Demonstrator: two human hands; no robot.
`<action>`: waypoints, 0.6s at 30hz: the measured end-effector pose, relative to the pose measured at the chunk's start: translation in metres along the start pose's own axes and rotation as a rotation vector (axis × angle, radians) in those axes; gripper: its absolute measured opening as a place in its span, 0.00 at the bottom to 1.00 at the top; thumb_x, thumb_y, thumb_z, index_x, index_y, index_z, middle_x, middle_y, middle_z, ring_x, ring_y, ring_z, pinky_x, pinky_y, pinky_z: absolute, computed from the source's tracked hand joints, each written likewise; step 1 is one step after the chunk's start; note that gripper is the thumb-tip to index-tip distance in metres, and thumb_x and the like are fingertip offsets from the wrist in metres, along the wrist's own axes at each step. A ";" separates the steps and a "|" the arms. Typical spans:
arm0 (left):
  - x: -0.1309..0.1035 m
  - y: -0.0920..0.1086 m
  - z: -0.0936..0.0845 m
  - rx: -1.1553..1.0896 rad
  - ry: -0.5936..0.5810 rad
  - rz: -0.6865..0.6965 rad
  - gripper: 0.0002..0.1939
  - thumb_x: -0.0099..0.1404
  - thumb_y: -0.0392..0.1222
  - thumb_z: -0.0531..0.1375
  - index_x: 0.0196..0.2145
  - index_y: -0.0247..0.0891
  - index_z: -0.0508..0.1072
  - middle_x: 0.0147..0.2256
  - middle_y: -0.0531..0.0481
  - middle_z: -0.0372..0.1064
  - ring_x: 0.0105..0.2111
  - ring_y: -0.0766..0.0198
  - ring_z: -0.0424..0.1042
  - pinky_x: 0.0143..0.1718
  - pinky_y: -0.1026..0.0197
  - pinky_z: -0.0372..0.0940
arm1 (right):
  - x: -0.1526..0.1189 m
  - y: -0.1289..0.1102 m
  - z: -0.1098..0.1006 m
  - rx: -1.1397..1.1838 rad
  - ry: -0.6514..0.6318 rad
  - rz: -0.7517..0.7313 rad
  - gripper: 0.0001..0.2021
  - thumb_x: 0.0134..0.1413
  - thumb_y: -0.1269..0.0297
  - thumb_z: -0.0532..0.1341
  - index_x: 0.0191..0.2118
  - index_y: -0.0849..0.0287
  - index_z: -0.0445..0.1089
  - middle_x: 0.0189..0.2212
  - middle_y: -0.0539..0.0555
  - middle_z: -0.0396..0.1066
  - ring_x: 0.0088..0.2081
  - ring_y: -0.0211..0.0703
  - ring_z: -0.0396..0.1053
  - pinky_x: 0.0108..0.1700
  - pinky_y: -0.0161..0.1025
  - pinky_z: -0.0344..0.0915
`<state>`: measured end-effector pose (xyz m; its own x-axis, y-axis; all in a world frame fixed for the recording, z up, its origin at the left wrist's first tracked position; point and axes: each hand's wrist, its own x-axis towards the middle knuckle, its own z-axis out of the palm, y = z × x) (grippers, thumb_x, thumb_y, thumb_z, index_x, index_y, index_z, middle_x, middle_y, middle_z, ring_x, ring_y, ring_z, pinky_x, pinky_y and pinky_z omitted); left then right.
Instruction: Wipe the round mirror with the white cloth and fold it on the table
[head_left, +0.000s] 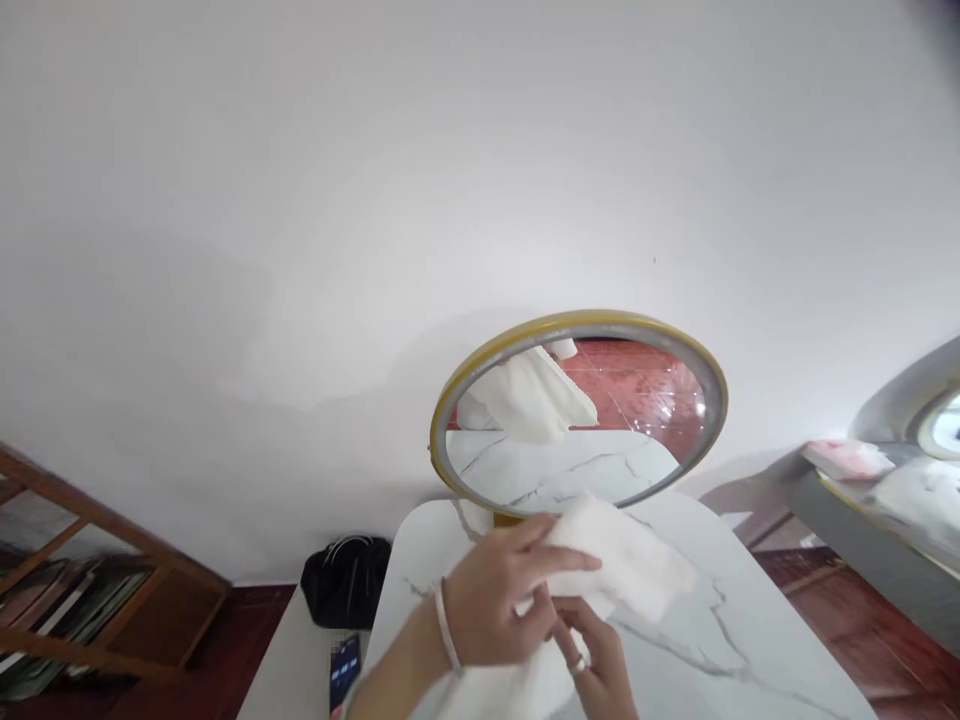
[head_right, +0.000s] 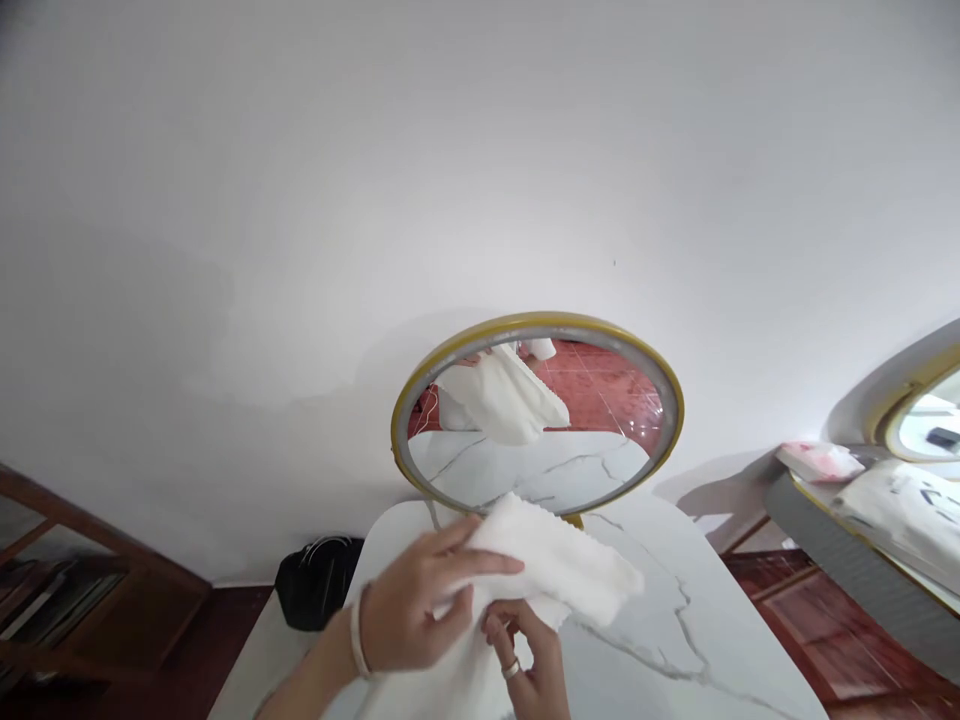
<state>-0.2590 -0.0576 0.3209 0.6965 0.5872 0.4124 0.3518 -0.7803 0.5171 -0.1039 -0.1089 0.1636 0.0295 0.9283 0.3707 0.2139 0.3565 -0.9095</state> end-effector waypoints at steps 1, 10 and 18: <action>0.014 -0.001 -0.023 0.034 0.030 0.046 0.27 0.57 0.30 0.50 0.51 0.46 0.73 0.40 0.50 0.74 0.33 0.63 0.72 0.45 0.58 0.70 | 0.022 -0.013 -0.004 0.057 0.035 -0.008 0.16 0.63 0.53 0.53 0.31 0.55 0.72 0.26 0.53 0.73 0.26 0.42 0.69 0.29 0.37 0.67; 0.165 -0.064 -0.158 0.226 0.325 -0.042 0.27 0.54 0.29 0.53 0.50 0.41 0.74 0.46 0.52 0.75 0.38 0.61 0.74 0.53 0.50 0.66 | 0.234 -0.092 -0.070 0.643 0.058 -0.040 0.32 0.60 0.40 0.39 0.42 0.59 0.70 0.38 0.62 0.74 0.34 0.50 0.73 0.27 0.43 0.67; 0.166 -0.088 -0.108 0.628 0.507 0.037 0.20 0.63 0.29 0.51 0.46 0.40 0.76 0.62 0.42 0.56 0.62 0.49 0.54 0.61 0.40 0.54 | 0.230 -0.074 -0.076 0.442 0.513 -0.177 0.24 0.62 0.46 0.49 0.53 0.57 0.66 0.45 0.60 0.72 0.42 0.50 0.73 0.44 0.50 0.68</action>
<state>-0.2423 0.1318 0.4251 0.3986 0.4674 0.7891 0.7249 -0.6877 0.0412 -0.0393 0.0701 0.3308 0.5110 0.7241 0.4632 -0.1562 0.6081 -0.7784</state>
